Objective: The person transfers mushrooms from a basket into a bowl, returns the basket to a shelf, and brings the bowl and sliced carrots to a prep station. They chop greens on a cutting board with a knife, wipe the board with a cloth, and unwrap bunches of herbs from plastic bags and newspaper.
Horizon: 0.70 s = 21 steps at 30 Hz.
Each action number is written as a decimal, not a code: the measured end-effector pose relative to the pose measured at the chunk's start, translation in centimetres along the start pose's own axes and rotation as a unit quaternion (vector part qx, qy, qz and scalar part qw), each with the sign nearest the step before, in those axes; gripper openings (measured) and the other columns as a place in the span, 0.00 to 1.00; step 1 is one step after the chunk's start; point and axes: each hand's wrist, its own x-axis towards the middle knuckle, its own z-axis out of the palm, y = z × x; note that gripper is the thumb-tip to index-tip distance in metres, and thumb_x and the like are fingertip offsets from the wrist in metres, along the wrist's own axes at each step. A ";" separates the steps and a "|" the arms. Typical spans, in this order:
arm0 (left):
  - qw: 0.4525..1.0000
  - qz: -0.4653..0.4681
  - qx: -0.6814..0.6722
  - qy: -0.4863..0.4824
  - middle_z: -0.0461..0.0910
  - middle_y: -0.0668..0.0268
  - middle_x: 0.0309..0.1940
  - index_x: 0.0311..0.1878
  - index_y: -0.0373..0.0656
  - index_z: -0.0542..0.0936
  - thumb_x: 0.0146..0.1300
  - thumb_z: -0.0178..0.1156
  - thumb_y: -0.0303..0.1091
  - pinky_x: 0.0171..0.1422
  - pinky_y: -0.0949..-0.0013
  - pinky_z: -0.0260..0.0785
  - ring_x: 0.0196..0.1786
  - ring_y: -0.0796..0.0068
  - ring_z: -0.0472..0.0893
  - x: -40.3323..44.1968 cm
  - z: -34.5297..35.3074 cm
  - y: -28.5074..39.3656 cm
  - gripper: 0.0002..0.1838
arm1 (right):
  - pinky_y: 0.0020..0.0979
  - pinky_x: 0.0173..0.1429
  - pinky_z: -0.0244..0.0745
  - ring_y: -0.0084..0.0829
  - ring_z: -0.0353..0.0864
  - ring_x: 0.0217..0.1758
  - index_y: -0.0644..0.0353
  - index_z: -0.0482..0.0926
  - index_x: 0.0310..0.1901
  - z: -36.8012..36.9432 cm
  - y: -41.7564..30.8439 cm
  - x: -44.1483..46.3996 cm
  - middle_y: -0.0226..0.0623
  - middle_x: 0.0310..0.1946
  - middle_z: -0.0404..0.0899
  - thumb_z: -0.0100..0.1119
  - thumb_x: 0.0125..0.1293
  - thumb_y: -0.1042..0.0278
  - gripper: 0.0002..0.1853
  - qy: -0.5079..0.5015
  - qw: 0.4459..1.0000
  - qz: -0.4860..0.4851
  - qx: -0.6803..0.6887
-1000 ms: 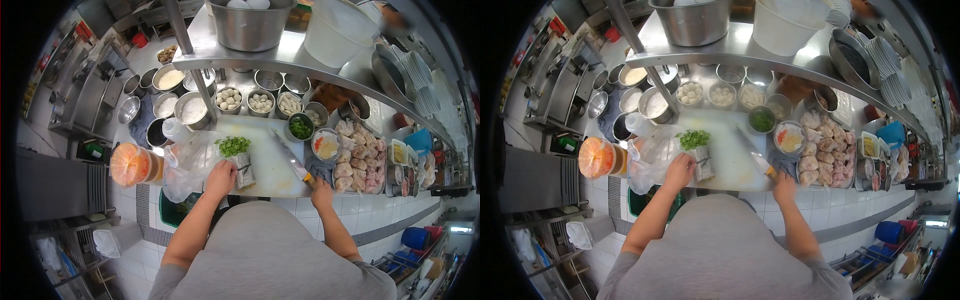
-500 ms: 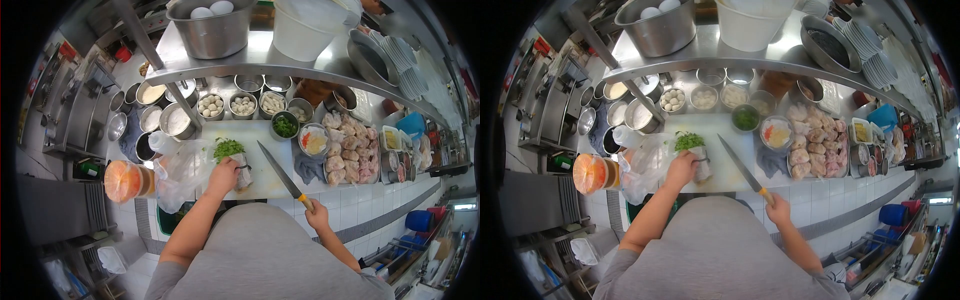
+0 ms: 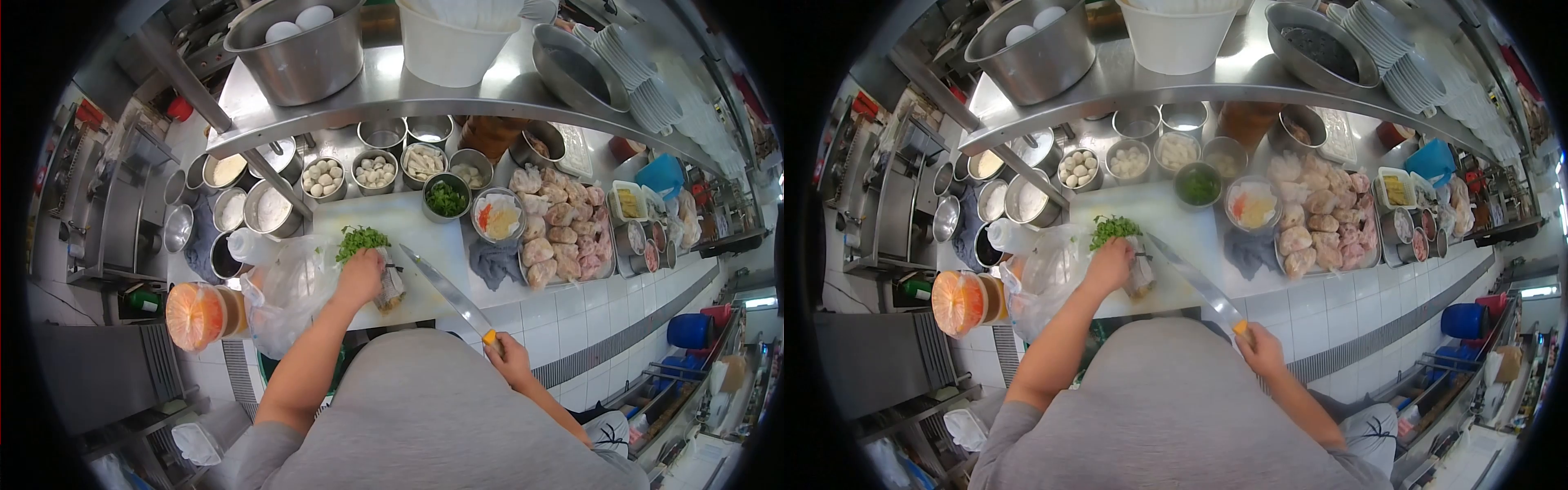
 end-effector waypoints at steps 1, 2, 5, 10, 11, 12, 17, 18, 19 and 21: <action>1.000 0.000 -0.001 -0.001 0.80 0.48 0.46 0.44 0.37 0.79 0.67 0.61 0.28 0.55 0.48 0.75 0.50 0.44 0.82 0.2 0.0 -0.2 0.07 | 0.43 0.47 0.79 0.53 0.85 0.43 0.61 0.81 0.55 -0.1 0.6 -0.4 0.50 0.40 0.85 0.66 0.69 0.55 0.20 0.000 1.000 0.001 0.000; 1.000 -0.004 -0.004 -0.010 0.81 0.49 0.46 0.44 0.37 0.79 0.66 0.61 0.28 0.56 0.49 0.75 0.50 0.45 0.82 0.4 -0.1 -0.3 0.07 | 0.43 0.48 0.79 0.53 0.86 0.44 0.61 0.82 0.54 -0.3 1.3 -0.7 0.50 0.42 0.86 0.66 0.69 0.55 0.20 0.005 0.999 -0.019 -0.032; 1.000 -0.008 -0.009 -0.012 0.82 0.49 0.45 0.44 0.37 0.80 0.67 0.62 0.30 0.55 0.48 0.75 0.50 0.44 0.82 0.8 0.2 -0.5 0.07 | 0.42 0.48 0.81 0.51 0.86 0.44 0.62 0.81 0.55 -1.0 1.8 -1.5 0.50 0.43 0.86 0.68 0.69 0.56 0.20 -0.006 0.996 -0.043 -0.084; 1.000 -0.020 -0.012 0.002 0.82 0.49 0.45 0.44 0.38 0.80 0.69 0.61 0.31 0.55 0.48 0.75 0.50 0.43 0.82 0.9 0.6 0.4 0.07 | 0.40 0.49 0.81 0.49 0.87 0.45 0.63 0.81 0.56 -0.5 1.9 -1.7 0.49 0.44 0.85 0.70 0.70 0.56 0.21 -0.025 0.993 -0.054 -0.104; 1.000 -0.022 -0.011 0.009 0.82 0.49 0.45 0.44 0.38 0.81 0.68 0.62 0.31 0.55 0.48 0.74 0.50 0.43 0.82 0.9 0.6 0.6 0.07 | 0.39 0.49 0.82 0.49 0.87 0.45 0.63 0.81 0.56 -0.2 1.5 -1.6 0.49 0.45 0.85 0.69 0.70 0.56 0.21 -0.017 0.993 -0.058 -0.102; 1.000 -0.024 -0.011 0.015 0.82 0.49 0.45 0.44 0.38 0.81 0.68 0.62 0.31 0.55 0.48 0.74 0.50 0.44 0.82 0.8 0.6 0.8 0.07 | 0.39 0.50 0.82 0.50 0.87 0.45 0.63 0.81 0.56 0.0 1.2 -1.5 0.49 0.45 0.85 0.69 0.71 0.56 0.21 -0.010 0.993 -0.062 -0.099; 0.999 -0.025 -0.019 0.030 0.82 0.50 0.45 0.43 0.38 0.82 0.67 0.64 0.32 0.56 0.49 0.75 0.51 0.45 0.82 0.9 1.2 1.2 0.08 | 0.41 0.54 0.81 0.51 0.86 0.50 0.64 0.80 0.58 1.5 1.3 -1.1 0.50 0.50 0.85 0.68 0.71 0.54 0.24 -0.004 0.995 -0.035 -0.096; 0.998 -0.028 -0.025 0.042 0.82 0.51 0.45 0.42 0.38 0.82 0.65 0.66 0.32 0.56 0.49 0.75 0.51 0.45 0.82 0.8 1.4 1.2 0.08 | 0.40 0.52 0.82 0.50 0.86 0.50 0.64 0.78 0.60 2.1 1.4 -1.0 0.49 0.49 0.85 0.69 0.70 0.55 0.25 0.013 0.994 -0.046 -0.099; 0.998 -0.029 -0.024 0.043 0.82 0.51 0.45 0.42 0.38 0.82 0.65 0.66 0.32 0.56 0.49 0.75 0.51 0.45 0.82 0.6 1.5 1.5 0.08 | 0.40 0.52 0.82 0.50 0.86 0.50 0.64 0.78 0.60 2.5 0.8 -1.0 0.49 0.49 0.85 0.69 0.70 0.55 0.25 0.013 0.994 -0.047 -0.099; 0.994 -0.022 -0.047 0.091 0.81 0.53 0.42 0.41 0.38 0.82 0.63 0.68 0.33 0.52 0.51 0.76 0.46 0.49 0.83 0.0 1.6 2.0 0.09 | 0.41 0.54 0.81 0.51 0.85 0.52 0.64 0.77 0.62 3.2 -0.5 -0.9 0.51 0.52 0.84 0.69 0.71 0.54 0.27 -0.010 0.997 0.061 -0.047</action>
